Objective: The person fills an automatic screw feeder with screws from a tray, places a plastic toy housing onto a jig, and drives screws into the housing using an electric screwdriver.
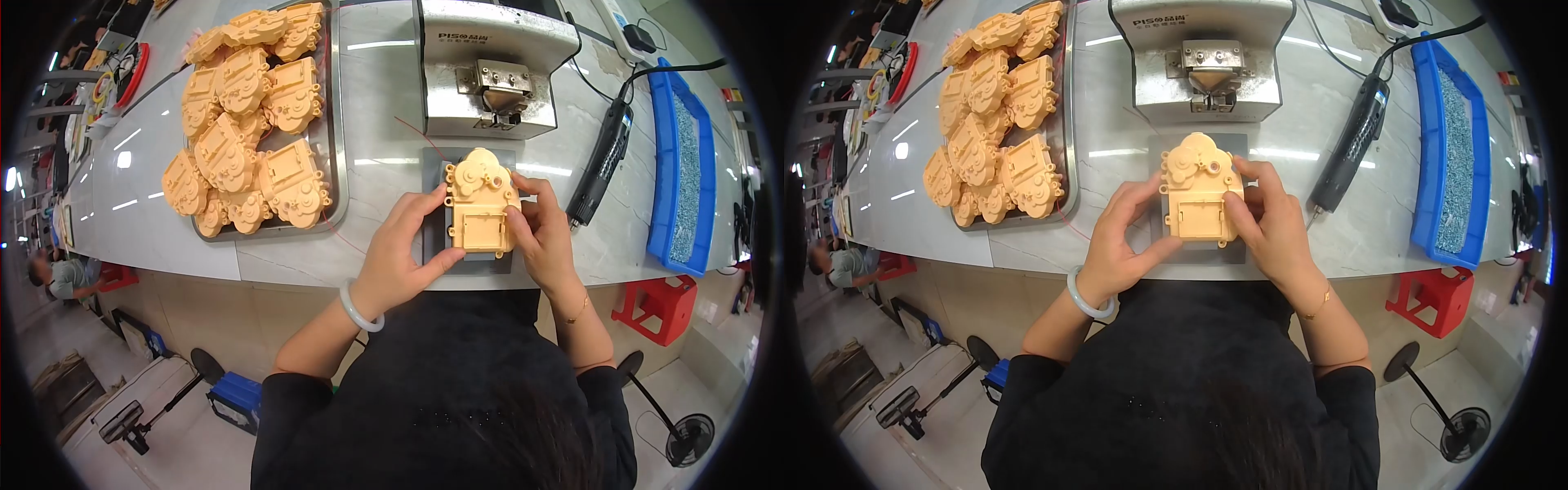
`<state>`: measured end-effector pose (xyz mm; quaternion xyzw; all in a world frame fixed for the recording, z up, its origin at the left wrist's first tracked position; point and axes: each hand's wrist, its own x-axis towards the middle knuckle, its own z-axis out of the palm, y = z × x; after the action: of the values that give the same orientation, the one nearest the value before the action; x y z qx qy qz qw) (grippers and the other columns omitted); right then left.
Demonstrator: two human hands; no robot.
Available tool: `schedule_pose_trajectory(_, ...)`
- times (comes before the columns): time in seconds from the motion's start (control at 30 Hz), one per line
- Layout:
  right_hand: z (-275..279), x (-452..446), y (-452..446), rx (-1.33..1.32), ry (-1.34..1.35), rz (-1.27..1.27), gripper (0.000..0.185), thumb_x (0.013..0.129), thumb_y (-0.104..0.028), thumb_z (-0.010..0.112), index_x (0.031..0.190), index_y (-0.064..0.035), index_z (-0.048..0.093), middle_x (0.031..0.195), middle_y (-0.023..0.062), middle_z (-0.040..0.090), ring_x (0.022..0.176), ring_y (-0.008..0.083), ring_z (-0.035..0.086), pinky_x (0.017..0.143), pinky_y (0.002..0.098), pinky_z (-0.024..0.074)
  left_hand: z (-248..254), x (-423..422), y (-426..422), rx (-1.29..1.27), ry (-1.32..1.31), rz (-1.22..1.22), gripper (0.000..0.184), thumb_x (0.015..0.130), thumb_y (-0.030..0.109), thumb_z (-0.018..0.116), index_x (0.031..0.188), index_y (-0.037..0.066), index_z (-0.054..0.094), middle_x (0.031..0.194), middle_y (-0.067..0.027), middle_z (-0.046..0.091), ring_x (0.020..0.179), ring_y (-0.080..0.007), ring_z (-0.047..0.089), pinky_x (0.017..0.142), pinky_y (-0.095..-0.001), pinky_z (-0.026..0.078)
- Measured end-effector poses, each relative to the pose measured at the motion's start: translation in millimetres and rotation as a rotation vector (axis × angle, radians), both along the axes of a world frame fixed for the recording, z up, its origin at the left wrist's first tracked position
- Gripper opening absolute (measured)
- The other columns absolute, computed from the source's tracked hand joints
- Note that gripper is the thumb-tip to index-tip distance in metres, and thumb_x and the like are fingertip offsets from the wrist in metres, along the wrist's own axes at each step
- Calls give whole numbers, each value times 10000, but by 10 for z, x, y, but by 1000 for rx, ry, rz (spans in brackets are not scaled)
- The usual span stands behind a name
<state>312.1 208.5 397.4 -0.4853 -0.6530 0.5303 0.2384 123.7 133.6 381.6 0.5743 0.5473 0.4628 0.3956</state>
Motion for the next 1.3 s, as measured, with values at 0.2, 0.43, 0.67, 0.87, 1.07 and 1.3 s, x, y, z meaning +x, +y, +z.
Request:
schedule_pose_trajectory(0.2, 64, 15, -3, 133, -106, 38, 330, 836, -107, 558, 1143, -25, 471, 694, 96, 616, 587, 152, 580, 550, 266, 445, -7, 50, -12, 19, -50, 40, 597, 703, 121, 692, 1226, 21, 421, 1035, -144, 502, 962, -270, 518, 836, -330, 416)
schedule_pose_trajectory(0.43, 60, 680, 563, 642, -565, -536, 567, 737, -202, 678, 1209, 6, 441, 881, 100, 527, 682, 196, 516, 592, 294, 428, 45, 117, -36, -14, 144, -17, 632, 727, 90, 651, 1287, 19, 367, 1072, -125, 470, 1023, -254, 496, 907, -338, 392)
schedule_pose_trajectory(0.67, -159, 1003, 937, -135, 349, -429, 639, 684, -123, 566, 1267, 32, 353, 890, 133, 515, 693, 207, 546, 645, 299, 469, 73, 216, -25, 7, 178, 25, 639, 717, 141, 683, 1277, 45, 389, 1060, -141, 499, 974, -284, 511, 848, -329, 411)
schedule_pose_trajectory(0.87, 471, 630, 732, -114, 857, -64, 550, 845, -354, 562, 1231, -37, 332, 839, 53, 412, 641, 105, 452, 586, 245, 413, 94, 169, -6, 0, 127, 4, 631, 720, 150, 684, 1274, 61, 395, 1104, -138, 507, 999, -277, 518, 852, -324, 412)
schedule_pose_trajectory(1.07, 1030, 142, 769, 432, 805, -91, 825, 764, -629, 514, 1270, -11, 309, 745, 43, 446, 582, 113, 423, 555, 247, 342, 89, 120, 45, -1, 108, -23, 615, 718, 142, 681, 1263, 65, 407, 1099, -125, 516, 1018, -263, 520, 863, -321, 411)
schedule_pose_trajectory(1.3, 1035, -498, 1063, 647, 885, 2, 1007, 660, -817, 369, 1276, -25, 296, 671, 68, 500, 554, 151, 481, 551, 284, 396, 61, 83, 113, 25, 64, -15, 595, 687, 144, 701, 1226, 80, 457, 1047, -106, 543, 984, -252, 539, 847, -315, 422)
